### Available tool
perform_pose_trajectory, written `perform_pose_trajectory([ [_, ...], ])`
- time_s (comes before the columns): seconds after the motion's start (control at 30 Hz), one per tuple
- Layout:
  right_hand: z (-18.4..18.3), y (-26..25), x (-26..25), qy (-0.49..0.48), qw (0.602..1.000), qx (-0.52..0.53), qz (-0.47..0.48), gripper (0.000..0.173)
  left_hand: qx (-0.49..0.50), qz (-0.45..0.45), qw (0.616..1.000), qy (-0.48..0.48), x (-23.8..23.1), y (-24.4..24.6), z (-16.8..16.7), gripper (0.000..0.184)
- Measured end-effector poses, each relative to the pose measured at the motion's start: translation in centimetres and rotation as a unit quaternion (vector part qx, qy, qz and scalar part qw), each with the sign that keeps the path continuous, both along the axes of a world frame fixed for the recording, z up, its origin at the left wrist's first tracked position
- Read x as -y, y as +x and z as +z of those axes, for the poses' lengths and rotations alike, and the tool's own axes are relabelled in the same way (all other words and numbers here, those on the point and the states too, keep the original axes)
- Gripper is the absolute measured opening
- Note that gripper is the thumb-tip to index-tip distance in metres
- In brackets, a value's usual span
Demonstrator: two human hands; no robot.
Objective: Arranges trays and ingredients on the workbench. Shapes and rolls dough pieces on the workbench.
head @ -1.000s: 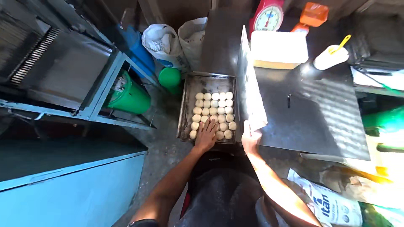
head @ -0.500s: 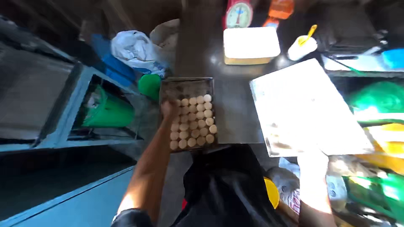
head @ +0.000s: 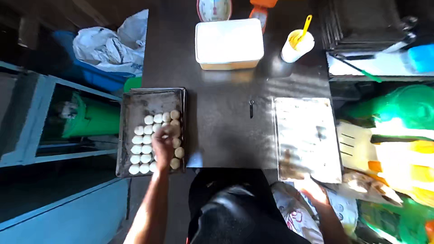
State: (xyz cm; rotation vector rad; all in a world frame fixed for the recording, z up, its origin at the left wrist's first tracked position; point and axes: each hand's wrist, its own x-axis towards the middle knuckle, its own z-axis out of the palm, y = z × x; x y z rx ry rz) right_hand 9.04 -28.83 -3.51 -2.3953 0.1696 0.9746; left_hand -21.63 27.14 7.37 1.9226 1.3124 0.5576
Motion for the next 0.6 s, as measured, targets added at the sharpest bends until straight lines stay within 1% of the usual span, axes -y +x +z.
perform_pose_trajectory([
  [0.03,0.4,0.8,-1.5,-0.088,0.995,0.006,0.056,0.048,0.01,-0.04,0.998,-0.038,2.4,2.1,-0.8,0.037],
  [0.07,1.4,1.0,-3.3,-0.123,0.983,0.036,0.13,0.047,0.023,-0.068,0.995,-0.069,4.8,4.2,-1.6,0.038],
  [0.1,3.0,0.3,-5.9,-0.094,0.973,0.091,0.189,0.043,0.044,-0.09,0.989,-0.111,7.2,6.0,-2.2,0.036],
  [0.13,5.0,-1.0,-9.5,-0.012,0.966,0.142,0.213,0.037,0.075,-0.11,0.979,-0.153,9.5,7.5,-2.6,0.032],
  [0.17,6.9,-2.1,-13.9,0.109,0.959,0.152,0.211,0.037,0.117,-0.134,0.967,-0.184,11.3,8.9,-2.9,0.027],
  [0.2,8.4,-3.1,-18.8,0.238,0.944,0.113,0.198,0.048,0.163,-0.156,0.952,-0.206,12.6,10.5,-2.9,0.023],
  [0.23,9.6,-4.1,-23.2,0.337,0.921,0.062,0.184,0.056,0.205,-0.173,0.939,-0.217,13.6,11.8,-2.6,0.02],
  [0.27,10.1,-5.0,-26.8,0.408,0.895,0.05,0.172,0.053,0.234,-0.181,0.93,-0.216,14.1,12.7,-2.2,0.019],
  [0.3,10.3,-5.7,-29.6,0.449,0.873,0.089,0.166,0.041,0.238,-0.179,0.933,-0.2,14.2,13.1,-1.7,0.019],
  [0.33,10.2,-6.2,-31.4,0.46,0.858,0.156,0.166,0.029,0.218,-0.172,0.946,-0.17,14.0,12.8,-1.5,0.023],
  [0.37,10.0,-6.8,-32.3,0.445,0.849,0.233,0.162,0.021,0.181,-0.174,0.959,-0.132,13.5,11.8,-1.9,0.033],
  [0.4,9.1,-7.1,-32.9,0.415,0.838,0.315,0.161,0.018,0.124,-0.182,0.972,-0.085,12.8,10.5,-3.0,0.042],
  [0.43,7.5,-7.3,-33.1,0.395,0.817,0.382,0.176,0.019,0.048,-0.19,0.98,-0.045,12.1,9.0,-4.6,0.049],
  [0.47,4.7,-7.7,-32.6,0.382,0.8,0.407,0.217,0.024,-0.039,-0.207,0.977,-0.025,12.0,7.3,-6.6,0.055],
  [0.53,-1.9,-8.9,-29.5,0.343,0.798,0.347,0.353,0.037,-0.168,-0.277,0.946,-0.015,13.3,4.2,-10.5,0.064],
  [0.57,-3.6,-9.2,-28.4,0.314,0.799,0.334,0.389,0.038,-0.207,-0.315,0.926,-0.003,13.9,3.6,-11.6,0.066],
  [0.6,-3.7,-9.2,-28.1,0.287,0.805,0.337,0.396,0.037,-0.23,-0.348,0.909,0.012,14.3,3.7,-11.9,0.065],
])
